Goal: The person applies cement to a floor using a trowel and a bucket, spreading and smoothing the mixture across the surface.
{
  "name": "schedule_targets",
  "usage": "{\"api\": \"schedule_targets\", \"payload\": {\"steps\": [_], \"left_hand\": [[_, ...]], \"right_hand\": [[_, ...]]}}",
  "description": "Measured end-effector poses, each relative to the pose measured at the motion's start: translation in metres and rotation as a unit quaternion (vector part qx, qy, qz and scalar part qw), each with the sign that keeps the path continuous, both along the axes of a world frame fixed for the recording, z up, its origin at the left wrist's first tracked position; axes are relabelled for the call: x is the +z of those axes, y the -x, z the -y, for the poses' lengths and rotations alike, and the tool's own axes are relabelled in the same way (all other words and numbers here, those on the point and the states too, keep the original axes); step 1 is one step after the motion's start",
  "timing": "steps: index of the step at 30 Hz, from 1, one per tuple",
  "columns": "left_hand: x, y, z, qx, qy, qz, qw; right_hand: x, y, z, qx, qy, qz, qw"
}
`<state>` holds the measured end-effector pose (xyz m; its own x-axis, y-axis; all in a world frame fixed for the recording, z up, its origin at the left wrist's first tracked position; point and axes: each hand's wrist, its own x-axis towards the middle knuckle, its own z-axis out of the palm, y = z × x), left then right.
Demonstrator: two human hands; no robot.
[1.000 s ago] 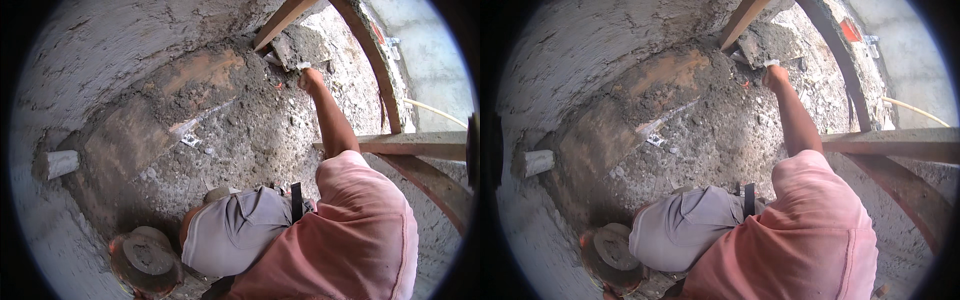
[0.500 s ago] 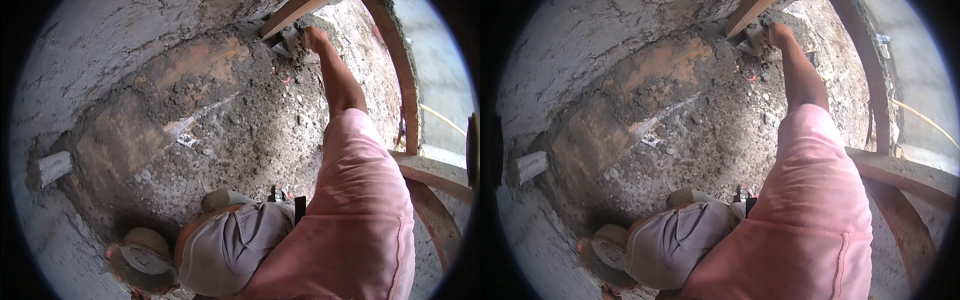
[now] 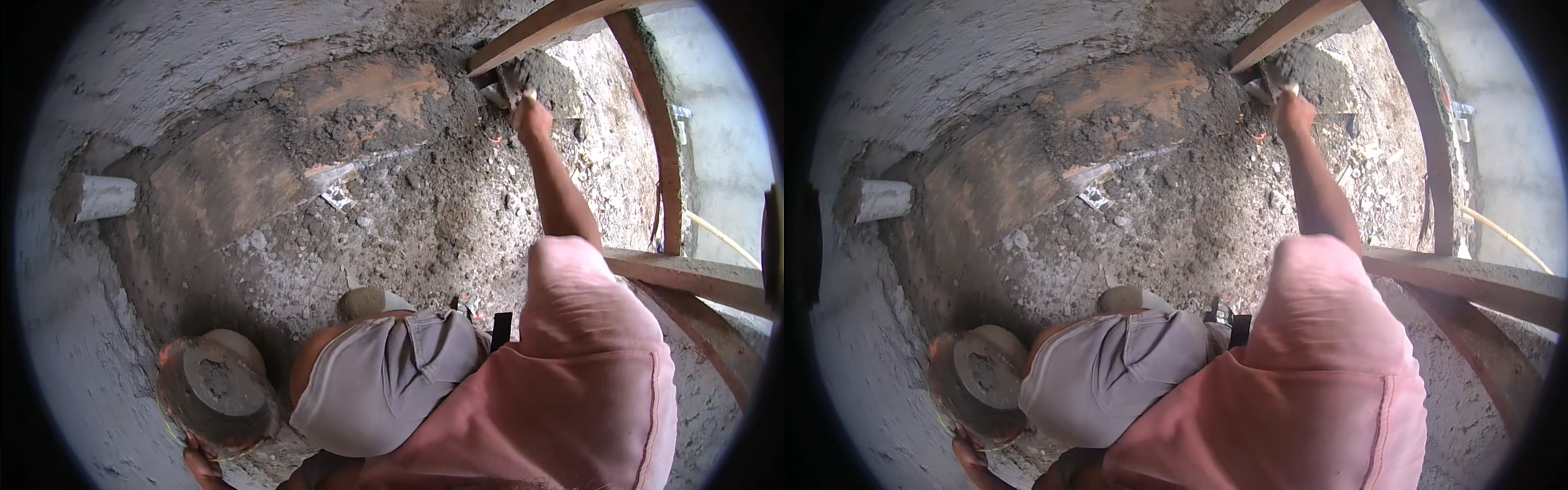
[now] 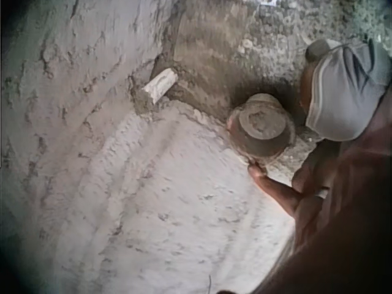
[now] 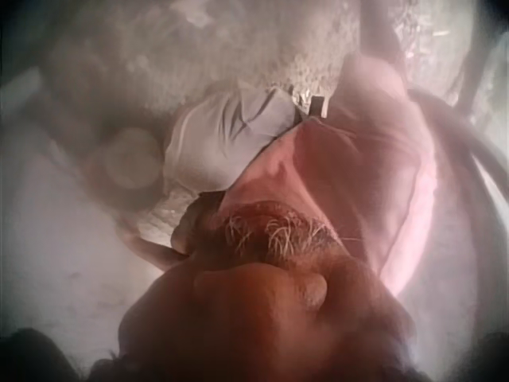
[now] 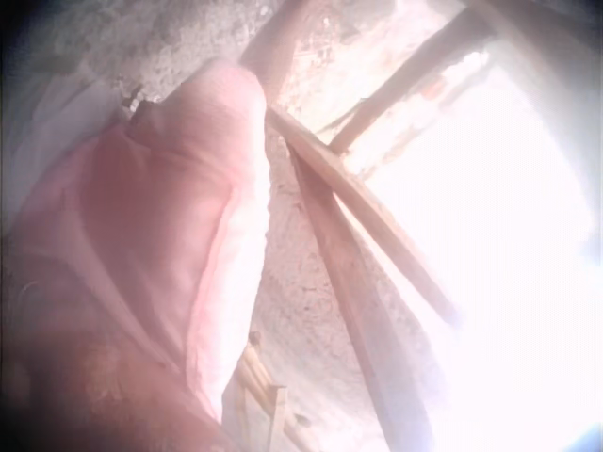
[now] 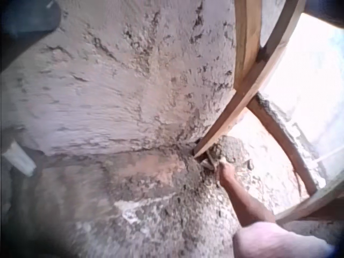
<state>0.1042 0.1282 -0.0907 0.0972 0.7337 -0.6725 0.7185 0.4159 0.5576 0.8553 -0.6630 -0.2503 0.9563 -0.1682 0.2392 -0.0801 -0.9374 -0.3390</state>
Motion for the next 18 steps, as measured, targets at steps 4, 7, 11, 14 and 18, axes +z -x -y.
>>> {"api": "schedule_targets", "payload": {"steps": [4,7,11,14,18], "left_hand": [[0.007,-0.023,0.015,0.038,0.014,0.037,0.998],[0.000,-0.017,0.000,0.015,0.024,0.042,0.999],[-0.011,0.036,-0.015,0.003,0.023,0.048,0.999],[0.002,0.001,-0.006,-0.159,-0.035,-0.069,0.984],[0.021,-0.031,0.014,-0.092,-0.058,-0.010,0.994]], "right_hand": [[0.041,0.132,-0.076,0.010,-0.392,-0.077,0.917],[0.073,0.214,-0.125,-0.007,-0.469,-0.182,0.864],[0.099,0.270,-0.217,0.173,-0.463,-0.366,0.788],[0.142,0.301,-0.291,0.331,-0.372,-0.383,0.778],[0.156,0.317,-0.383,0.637,-0.248,-0.195,0.703]]}}
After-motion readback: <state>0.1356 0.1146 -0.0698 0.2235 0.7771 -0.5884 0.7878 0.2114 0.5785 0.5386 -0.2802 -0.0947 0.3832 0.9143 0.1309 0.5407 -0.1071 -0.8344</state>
